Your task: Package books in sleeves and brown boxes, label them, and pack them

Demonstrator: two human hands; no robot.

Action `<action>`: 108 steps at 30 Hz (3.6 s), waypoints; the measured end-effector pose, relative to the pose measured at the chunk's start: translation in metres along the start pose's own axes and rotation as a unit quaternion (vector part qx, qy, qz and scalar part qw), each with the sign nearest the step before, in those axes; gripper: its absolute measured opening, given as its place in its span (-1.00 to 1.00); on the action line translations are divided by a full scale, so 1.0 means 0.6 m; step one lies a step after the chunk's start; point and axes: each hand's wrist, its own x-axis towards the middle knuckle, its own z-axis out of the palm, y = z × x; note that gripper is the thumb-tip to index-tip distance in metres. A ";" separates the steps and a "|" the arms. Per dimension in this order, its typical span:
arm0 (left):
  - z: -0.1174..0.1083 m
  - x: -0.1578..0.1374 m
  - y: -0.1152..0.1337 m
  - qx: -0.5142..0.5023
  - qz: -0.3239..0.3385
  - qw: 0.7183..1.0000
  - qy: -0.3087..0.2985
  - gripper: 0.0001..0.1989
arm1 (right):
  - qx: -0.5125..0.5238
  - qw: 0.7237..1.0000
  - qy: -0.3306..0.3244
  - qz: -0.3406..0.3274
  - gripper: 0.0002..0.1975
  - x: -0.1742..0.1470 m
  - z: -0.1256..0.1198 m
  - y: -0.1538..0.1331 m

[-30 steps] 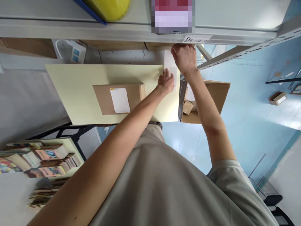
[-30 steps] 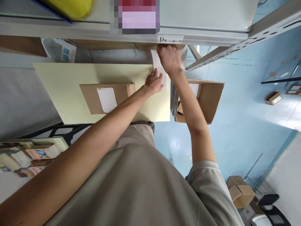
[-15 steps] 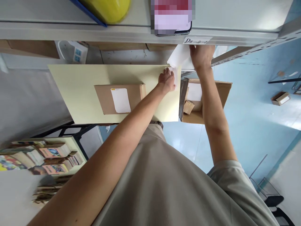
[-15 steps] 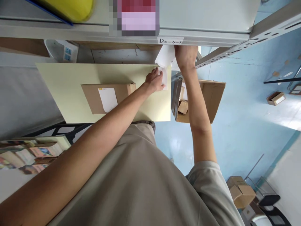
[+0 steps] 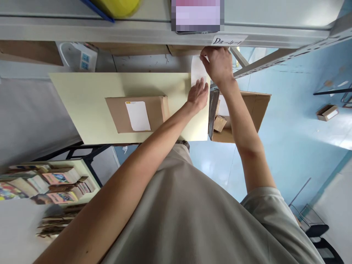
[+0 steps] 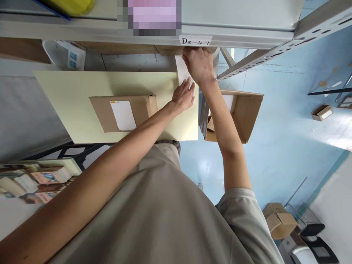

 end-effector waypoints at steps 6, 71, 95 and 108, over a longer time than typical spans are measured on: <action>-0.010 0.025 -0.009 -0.013 0.013 1.000 -0.026 0.19 | 0.038 0.999 -0.031 -0.009 -0.69 0.006 0.014 0.005; -0.020 0.034 -0.004 0.076 0.003 0.996 -0.056 0.10 | 0.088 0.996 0.018 -0.022 -0.48 -0.017 0.006 0.029; -0.026 -0.285 -0.202 -0.488 0.104 0.862 0.087 -0.33 | 0.469 0.851 0.222 0.077 -0.38 -0.305 0.124 -0.038; -0.035 -0.454 -0.299 -0.488 0.053 0.834 0.252 -0.50 | 0.450 0.879 0.157 0.028 -0.39 -0.397 0.219 -0.151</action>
